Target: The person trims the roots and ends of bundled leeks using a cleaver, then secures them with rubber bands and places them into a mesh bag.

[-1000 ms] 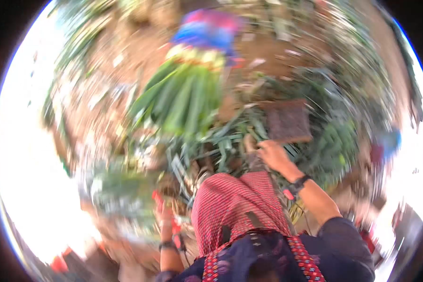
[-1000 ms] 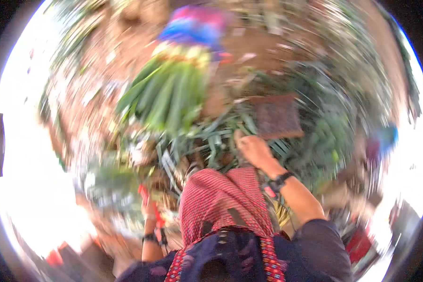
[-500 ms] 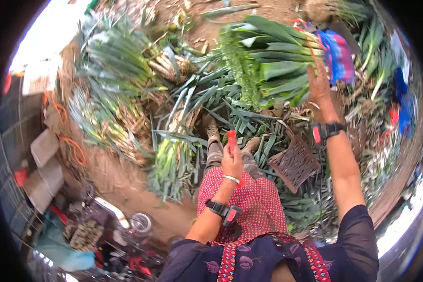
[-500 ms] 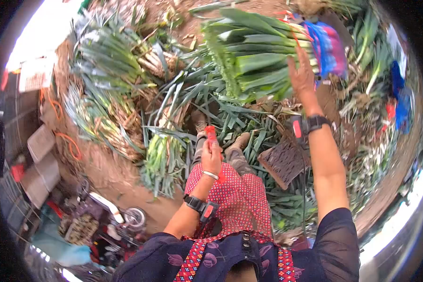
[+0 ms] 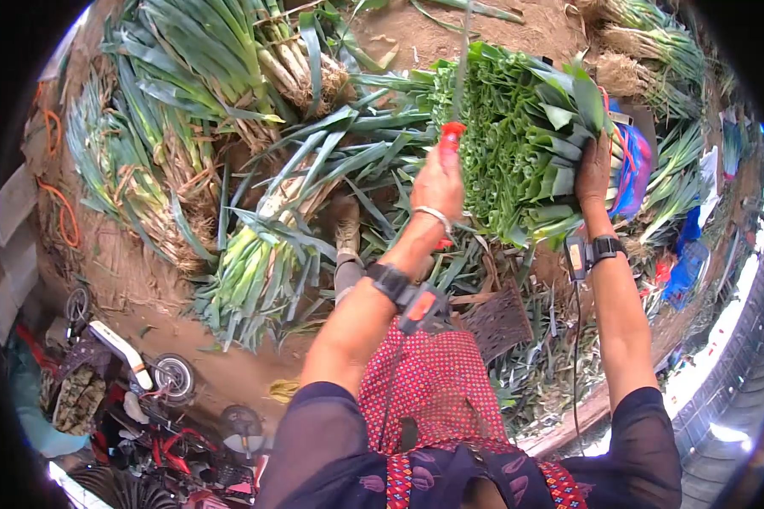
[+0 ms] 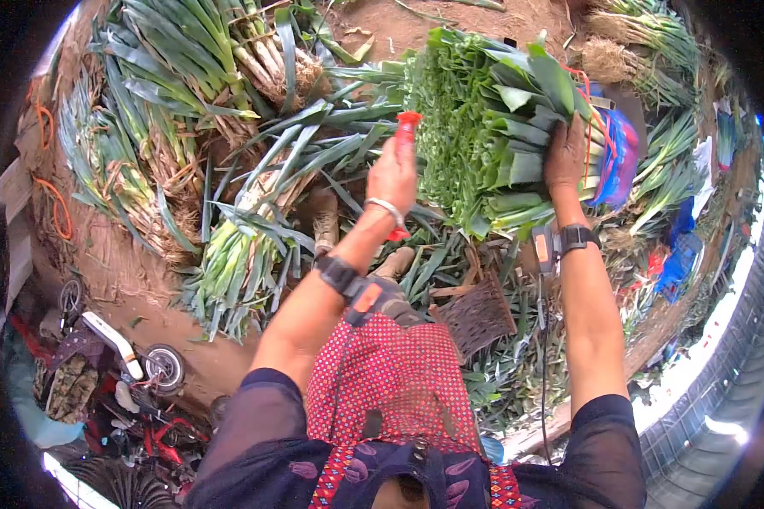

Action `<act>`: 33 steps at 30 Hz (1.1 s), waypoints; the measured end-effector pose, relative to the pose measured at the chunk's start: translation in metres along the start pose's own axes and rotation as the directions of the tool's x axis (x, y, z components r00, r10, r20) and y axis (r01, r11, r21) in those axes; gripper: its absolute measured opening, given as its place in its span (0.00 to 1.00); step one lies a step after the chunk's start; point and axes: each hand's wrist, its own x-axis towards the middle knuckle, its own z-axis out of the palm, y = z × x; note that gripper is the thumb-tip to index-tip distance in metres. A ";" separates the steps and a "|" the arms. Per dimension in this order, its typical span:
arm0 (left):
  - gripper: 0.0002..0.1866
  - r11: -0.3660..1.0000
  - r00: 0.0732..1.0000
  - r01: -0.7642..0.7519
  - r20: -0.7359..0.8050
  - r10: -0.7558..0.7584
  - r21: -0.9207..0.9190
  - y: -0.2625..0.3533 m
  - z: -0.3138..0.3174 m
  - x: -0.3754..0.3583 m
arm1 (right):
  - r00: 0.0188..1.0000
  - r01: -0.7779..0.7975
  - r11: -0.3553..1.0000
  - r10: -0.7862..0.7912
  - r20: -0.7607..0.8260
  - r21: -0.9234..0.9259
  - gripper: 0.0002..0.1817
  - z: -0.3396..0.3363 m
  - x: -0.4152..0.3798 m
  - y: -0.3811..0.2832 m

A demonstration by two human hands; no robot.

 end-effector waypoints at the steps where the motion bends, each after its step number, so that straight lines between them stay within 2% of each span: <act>1: 0.28 0.999 0.998 0.046 0.032 -0.046 0.002 -0.001 0.012 -0.004 | 1.000 0.008 1.000 -0.008 -0.002 0.010 0.30 -0.001 -0.001 0.000; 3: 0.29 0.994 0.995 0.103 0.015 -0.103 -0.024 -0.012 0.030 -0.020 | 0.999 0.051 0.998 -0.050 -0.017 0.032 0.29 0.004 0.000 0.011; 6: 0.30 0.987 0.988 0.155 0.037 -0.153 -0.049 -0.056 0.046 -0.054 | 1.000 0.003 0.995 -0.005 0.023 0.102 0.30 -0.002 -0.001 -0.009; 10: 0.26 0.983 0.980 0.183 0.077 -0.182 -0.006 -0.075 0.047 -0.047 | 1.000 -0.002 0.998 0.001 0.017 0.067 0.29 0.004 -0.005 0.006; 11: 0.28 0.984 0.985 0.168 0.056 -0.165 -0.063 -0.070 0.044 -0.030 | 1.000 -0.007 0.998 0.006 0.014 0.060 0.29 0.005 -0.005 0.008; 16: 0.34 0.990 0.986 0.100 0.121 -0.112 0.104 -0.084 0.059 0.110 | 0.999 -0.044 0.996 0.044 0.003 0.083 0.27 0.008 -0.005 0.004; 18: 0.35 0.982 0.978 0.122 0.150 -0.143 0.143 -0.084 0.057 0.127 | 0.999 -0.033 0.997 0.032 0.025 0.065 0.27 0.004 -0.010 0.007; 20: 0.35 0.977 0.978 0.142 0.130 -0.163 0.158 -0.095 0.062 0.104 | 1.000 -0.020 0.999 0.019 0.010 0.032 0.27 0.010 -0.004 0.015; 21: 0.36 0.970 0.951 0.207 0.205 -0.230 0.128 -0.092 0.053 0.079 | 0.999 -0.041 0.998 0.040 0.023 0.046 0.28 0.008 -0.004 0.007; 24: 0.43 0.950 0.921 0.306 0.233 -0.312 0.065 -0.096 0.036 -0.012 | 0.999 -0.031 0.998 0.030 0.020 0.048 0.28 0.007 -0.004 0.004; 25: 0.41 0.926 0.879 0.352 0.292 -0.376 0.133 -0.099 0.032 -0.026 | 1.000 -0.012 1.000 0.012 0.012 -0.002 0.28 0.007 -0.004 0.003; 28: 0.38 0.933 0.922 0.336 0.160 -0.353 0.126 -0.116 0.040 -0.004 | 1.000 0.003 0.998 -0.003 0.007 0.056 0.28 0.008 -0.005 0.006; 29: 0.37 0.959 0.955 0.259 0.119 -0.273 0.118 -0.114 0.044 0.025 | 1.000 -0.019 0.999 0.019 0.007 0.042 0.28 0.009 -0.005 0.009; 30: 0.38 0.961 0.963 0.239 0.096 -0.253 0.137 -0.108 0.047 0.055 | 0.999 0.046 0.999 -0.046 -0.001 0.020 0.28 0.010 -0.007 0.014; 31: 0.37 0.979 0.979 0.188 0.068 -0.193 0.080 -0.085 0.040 0.073 | 0.994 0.110 0.994 -0.110 -0.003 -0.004 0.28 0.011 -0.007 0.019; 32: 0.32 0.980 0.982 0.159 0.083 -0.169 0.117 -0.067 0.035 0.088 | 0.985 0.173 0.985 -0.173 -0.006 -0.025 0.28 0.011 -0.007 0.022; 33: 0.32 0.983 0.980 0.170 0.089 -0.175 0.068 -0.060 0.038 0.099 | 0.997 0.071 0.997 -0.070 -0.010 0.022 0.28 0.009 -0.009 0.012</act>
